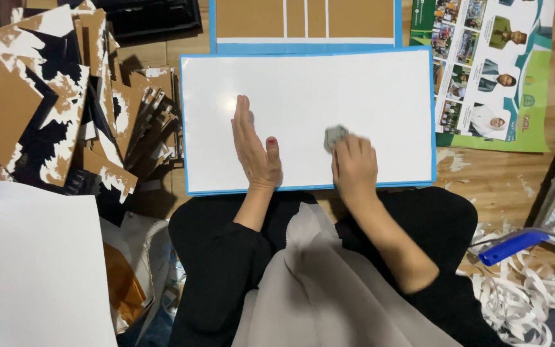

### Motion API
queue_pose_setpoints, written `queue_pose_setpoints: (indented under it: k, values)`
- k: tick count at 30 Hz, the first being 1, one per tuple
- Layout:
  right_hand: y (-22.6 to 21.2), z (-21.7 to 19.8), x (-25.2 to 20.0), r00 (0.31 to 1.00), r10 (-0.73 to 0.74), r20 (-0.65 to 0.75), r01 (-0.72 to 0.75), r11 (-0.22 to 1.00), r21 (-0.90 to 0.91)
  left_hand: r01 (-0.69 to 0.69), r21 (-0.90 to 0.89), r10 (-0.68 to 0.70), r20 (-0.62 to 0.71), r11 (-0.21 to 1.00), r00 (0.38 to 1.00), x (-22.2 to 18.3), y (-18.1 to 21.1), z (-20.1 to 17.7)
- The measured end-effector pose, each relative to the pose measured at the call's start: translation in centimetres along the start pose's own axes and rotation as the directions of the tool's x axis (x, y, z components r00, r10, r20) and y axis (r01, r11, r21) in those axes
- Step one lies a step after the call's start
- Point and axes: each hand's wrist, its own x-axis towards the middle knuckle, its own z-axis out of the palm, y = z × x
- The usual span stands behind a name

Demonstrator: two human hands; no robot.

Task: Assembling folders by applying glue with a roller, placing paper inserts, smoothing them with a cloth, and trimming edges.

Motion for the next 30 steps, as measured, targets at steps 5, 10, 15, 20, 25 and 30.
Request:
queue_pose_setpoints:
  k: [5, 10, 15, 20, 25, 30]
  values:
    - [-0.9, -2.4, -4.7, 0.993, 0.019, 0.115, -0.031, 0.994, 0.102, -0.013, -0.017, 0.012, -0.021, 1.000, 1.000, 0.2, 0.2, -0.1]
    - [1.2, 1.9, 0.1, 0.998, 0.049, 0.047, -0.054, 0.993, 0.105, -0.002, 0.014, 0.002, -0.012, 1.000, 1.000, 0.1, 0.4, -0.1]
    - [2.9, 6.0, 11.1, 0.990, 0.081, -0.115, -0.037, 0.941, 0.337, -0.015, 0.077, 0.014, 0.010, 0.997, 1.000, 0.4, 0.7, -0.4]
    - [-2.0, 4.1, 12.9, 0.989, -0.082, -0.121, 0.133, 0.851, 0.507, -0.079, -0.206, 0.065, -0.075, 0.975, 0.995, 0.5, 2.6, -1.4]
    - [-7.0, 1.7, 3.3, 0.980, -0.198, 0.019, 0.161, 0.845, 0.510, -0.015, -0.165, 0.009, -0.039, 0.986, 0.999, 0.4, 0.1, -0.6]
    - [4.3, 1.3, -2.2, 0.995, -0.103, 0.017, 0.094, 0.950, 0.297, -0.010, -0.284, -0.014, -0.081, 0.959, 0.997, 0.3, -0.1, -0.5]
